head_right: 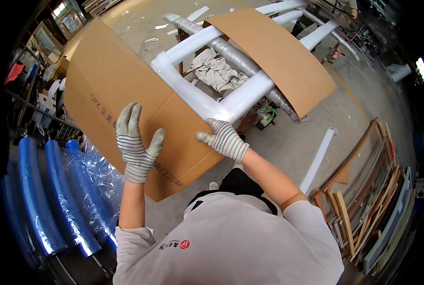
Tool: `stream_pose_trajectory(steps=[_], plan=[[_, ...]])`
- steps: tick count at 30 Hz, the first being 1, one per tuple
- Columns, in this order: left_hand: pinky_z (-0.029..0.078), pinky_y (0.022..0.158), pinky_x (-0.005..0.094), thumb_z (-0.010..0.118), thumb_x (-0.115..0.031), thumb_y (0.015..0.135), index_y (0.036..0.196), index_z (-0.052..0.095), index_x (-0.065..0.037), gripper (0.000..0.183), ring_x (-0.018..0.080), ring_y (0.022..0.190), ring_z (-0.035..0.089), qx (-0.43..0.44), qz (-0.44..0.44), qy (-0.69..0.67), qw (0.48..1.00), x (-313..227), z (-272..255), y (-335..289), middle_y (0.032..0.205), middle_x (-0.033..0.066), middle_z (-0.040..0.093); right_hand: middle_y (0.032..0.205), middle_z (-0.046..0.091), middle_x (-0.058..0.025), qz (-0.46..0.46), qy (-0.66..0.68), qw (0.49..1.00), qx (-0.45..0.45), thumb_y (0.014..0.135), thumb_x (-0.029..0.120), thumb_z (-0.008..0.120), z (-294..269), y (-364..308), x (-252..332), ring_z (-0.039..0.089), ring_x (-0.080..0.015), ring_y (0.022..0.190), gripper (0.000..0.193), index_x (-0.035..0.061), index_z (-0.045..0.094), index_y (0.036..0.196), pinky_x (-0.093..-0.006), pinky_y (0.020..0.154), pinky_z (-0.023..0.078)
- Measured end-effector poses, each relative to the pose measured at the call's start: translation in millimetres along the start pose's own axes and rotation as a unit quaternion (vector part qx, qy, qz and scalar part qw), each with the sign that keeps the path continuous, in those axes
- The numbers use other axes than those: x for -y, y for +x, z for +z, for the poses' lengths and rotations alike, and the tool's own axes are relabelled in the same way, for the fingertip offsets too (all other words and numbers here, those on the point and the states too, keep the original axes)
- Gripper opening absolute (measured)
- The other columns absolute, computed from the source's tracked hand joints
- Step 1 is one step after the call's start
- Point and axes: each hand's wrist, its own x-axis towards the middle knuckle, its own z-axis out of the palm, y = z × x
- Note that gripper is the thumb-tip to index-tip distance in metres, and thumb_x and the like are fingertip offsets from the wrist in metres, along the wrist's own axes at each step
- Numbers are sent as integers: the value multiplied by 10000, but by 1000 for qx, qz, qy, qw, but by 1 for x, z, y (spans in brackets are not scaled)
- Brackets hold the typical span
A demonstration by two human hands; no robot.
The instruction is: The person wraps a large white frame with cardboard sections, cuts the cardboard to fit with a utility knife, and secures the packaging with a hand-held tape dispenser.
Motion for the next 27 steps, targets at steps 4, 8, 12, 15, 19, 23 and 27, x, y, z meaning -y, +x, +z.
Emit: stream_pose_trajectory(steps=[4, 8, 12, 15, 19, 23, 27], plan=[[293, 1053, 448, 705, -459, 719, 1364, 276, 55, 929, 407, 1256, 350, 151, -307, 52, 938, 60, 83, -86, 1349, 298, 344, 901, 650, -213, 49, -83, 994, -44, 818, 245, 646, -30, 25, -42, 632, -264, 837, 411, -79, 571, 1060, -350, 771, 494], [289, 1067, 395, 643, -641, 700, 1347, 246, 97, 1058, 371, 1268, 359, 269, -448, -167, 836, 73, 186, -116, 1377, 296, 314, 923, 659, -198, 100, -151, 982, -47, 815, 285, 667, -88, 58, -86, 632, -248, 822, 456, -69, 571, 1086, -337, 757, 498], [435, 942, 352, 702, -657, 622, 1282, 337, 109, 1075, 322, 1118, 524, 268, -623, -308, 667, 58, 245, -62, 1247, 233, 489, 958, 648, -227, 171, -117, 978, -8, 814, 344, 662, -115, 76, -143, 629, -288, 879, 527, -83, 561, 1105, -353, 793, 492], [468, 889, 350, 751, -587, 618, 1250, 402, 70, 976, 270, 1058, 558, 197, -717, -388, 544, 84, 289, -71, 1173, 189, 549, 995, 636, -251, 194, -179, 964, -15, 816, 450, 622, -102, 87, -180, 623, -322, 928, 624, -89, 557, 1122, -376, 823, 483], [467, 872, 388, 739, -567, 641, 1286, 427, -59, 878, 243, 1051, 557, 120, -705, -567, 409, 83, 292, -78, 1192, 109, 557, 993, 628, -269, 225, -306, 924, -33, 815, 605, 515, -94, 85, -145, 620, -363, 943, 732, -49, 572, 1137, -406, 833, 480], [388, 929, 533, 724, -574, 646, 1343, 385, -125, 895, 311, 1192, 442, 161, -707, -537, 432, 106, 279, -65, 1332, 109, 445, 811, 650, -219, 273, -356, 893, 29, 819, 646, 447, -110, 81, -126, 644, -347, 779, 681, 7, 616, 982, -423, 704, 500], [455, 910, 504, 686, -595, 679, 1285, 456, -122, 802, 280, 1130, 519, 154, -647, -636, 392, 192, 287, -19, 1237, 78, 538, 707, 632, -185, 275, -370, 887, 39, 825, 670, 383, -115, 83, -123, 638, -339, 718, 663, 58, 622, 916, -429, 659, 489]])
